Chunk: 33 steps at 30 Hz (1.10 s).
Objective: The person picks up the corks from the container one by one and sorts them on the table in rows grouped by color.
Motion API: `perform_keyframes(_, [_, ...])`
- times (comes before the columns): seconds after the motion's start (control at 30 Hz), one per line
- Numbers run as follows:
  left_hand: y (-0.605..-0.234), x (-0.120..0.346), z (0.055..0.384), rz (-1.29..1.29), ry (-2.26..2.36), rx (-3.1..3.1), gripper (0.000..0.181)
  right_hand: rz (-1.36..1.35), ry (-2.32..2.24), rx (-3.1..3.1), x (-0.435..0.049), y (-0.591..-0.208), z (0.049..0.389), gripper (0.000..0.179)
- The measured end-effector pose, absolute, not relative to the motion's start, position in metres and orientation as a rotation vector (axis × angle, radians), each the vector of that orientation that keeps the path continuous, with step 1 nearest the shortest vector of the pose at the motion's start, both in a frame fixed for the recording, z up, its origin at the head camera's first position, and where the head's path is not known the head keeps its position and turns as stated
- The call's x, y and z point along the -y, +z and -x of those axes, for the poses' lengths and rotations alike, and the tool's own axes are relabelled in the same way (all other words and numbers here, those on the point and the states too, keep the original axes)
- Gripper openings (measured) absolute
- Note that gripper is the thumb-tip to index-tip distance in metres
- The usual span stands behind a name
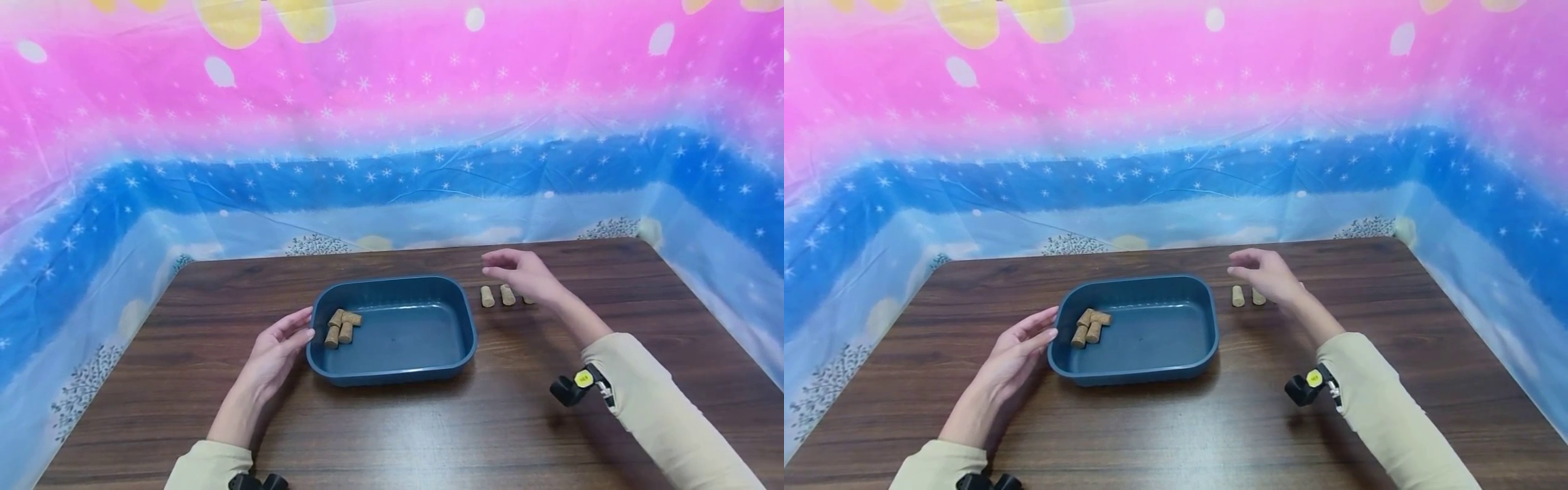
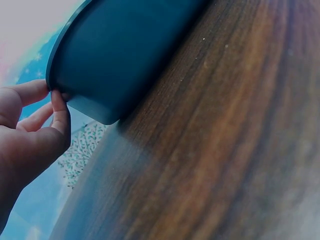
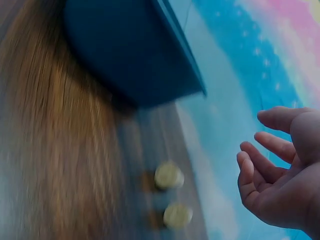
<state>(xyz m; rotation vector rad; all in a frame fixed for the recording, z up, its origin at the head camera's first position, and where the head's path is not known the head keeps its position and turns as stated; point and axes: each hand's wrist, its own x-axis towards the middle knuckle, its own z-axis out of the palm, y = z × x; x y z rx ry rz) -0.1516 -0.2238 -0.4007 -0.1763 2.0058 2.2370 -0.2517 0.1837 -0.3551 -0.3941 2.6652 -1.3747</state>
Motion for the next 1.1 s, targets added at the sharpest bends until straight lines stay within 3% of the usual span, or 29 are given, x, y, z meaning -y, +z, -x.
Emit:
perform_keyframes(0.4, [-0.401, 0.225, 0.151, 0.192, 2.224, -2.019, 0.054, 0.559, -1.469, -2.557, -0.104, -0.339, 0.239, 0.036])
perform_keyframes(1.1, [-0.4, 0.223, 0.152, 0.192, 2.213, -2.007, 0.055, 0.592, -1.403, -2.403, -0.016, -0.365, 0.237, 0.033])
